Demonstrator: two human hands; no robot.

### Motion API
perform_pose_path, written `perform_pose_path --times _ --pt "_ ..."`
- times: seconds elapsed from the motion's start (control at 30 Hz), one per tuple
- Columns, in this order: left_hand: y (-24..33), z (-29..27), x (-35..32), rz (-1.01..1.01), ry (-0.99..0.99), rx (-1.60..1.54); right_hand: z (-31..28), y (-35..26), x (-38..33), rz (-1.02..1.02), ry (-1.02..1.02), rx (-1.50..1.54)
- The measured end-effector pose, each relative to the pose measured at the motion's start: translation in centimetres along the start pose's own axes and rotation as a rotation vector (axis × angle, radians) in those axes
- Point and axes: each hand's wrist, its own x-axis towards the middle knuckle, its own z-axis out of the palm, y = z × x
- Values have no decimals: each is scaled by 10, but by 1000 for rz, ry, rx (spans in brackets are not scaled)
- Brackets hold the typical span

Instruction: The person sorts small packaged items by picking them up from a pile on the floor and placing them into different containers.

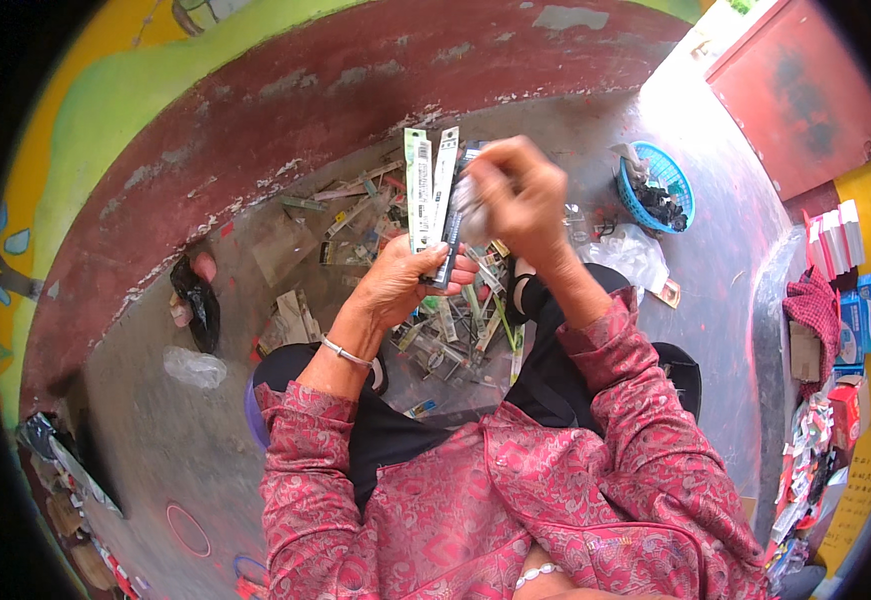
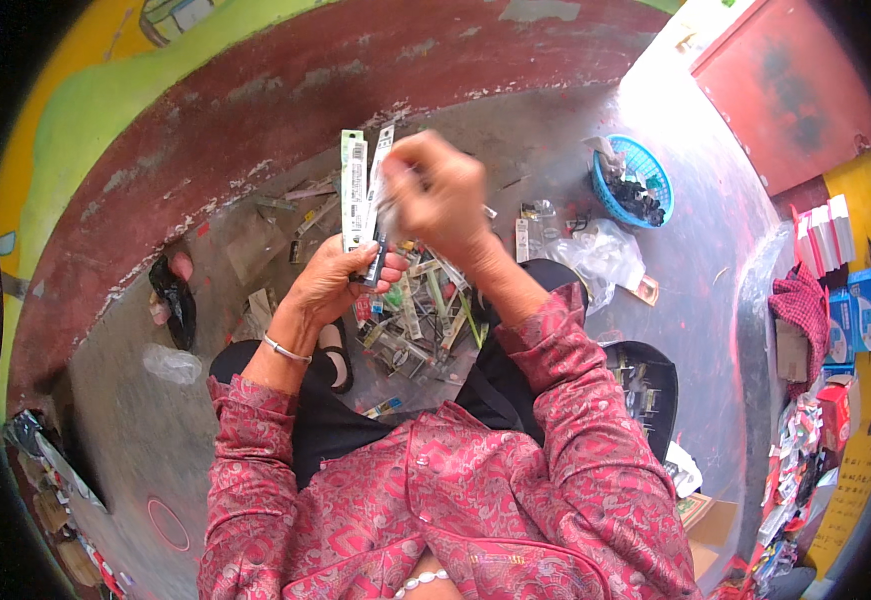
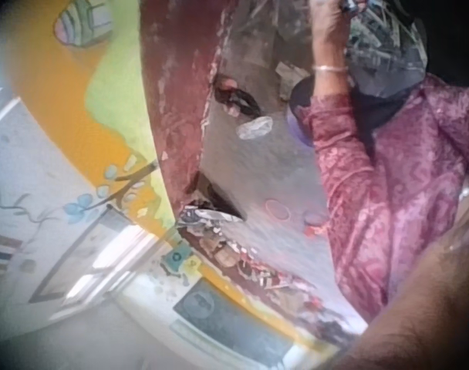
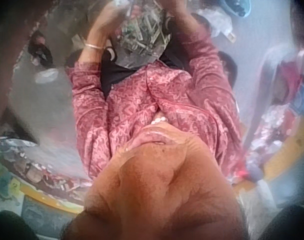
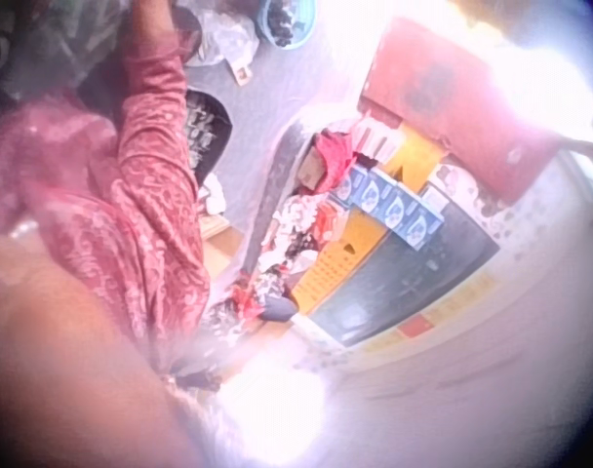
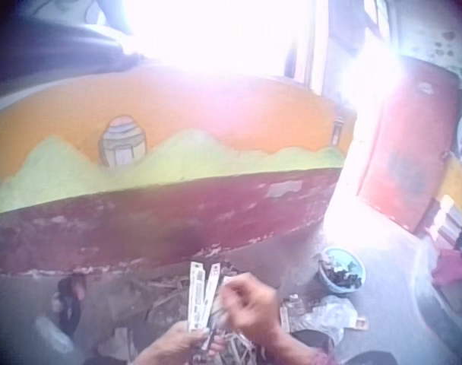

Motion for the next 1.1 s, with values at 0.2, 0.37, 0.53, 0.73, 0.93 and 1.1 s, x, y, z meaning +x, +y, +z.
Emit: perform_pose_path --times 0.2,0.37,0.53,0.73,0.93,1.1 --pt "-1 -2 -9 -24 -93 209 26 24 -5 -498 -333 -337" --pt "-1 -2 -10 -120 -70 186 7 55 30 -296 -69 -662" --pt "-5 -7 2 -74 -30 83 17 18 -2 -321 -158 -268" --pt "-1 -4 -13 -80 -88 158 1 65 20 -398 6 -675" --pt "2 -13 -2 105 -20 -36 -53 94 31 646 123 177" --pt "-2 -9 -3 113 -85 37 -4 41 6 724 -562 265"
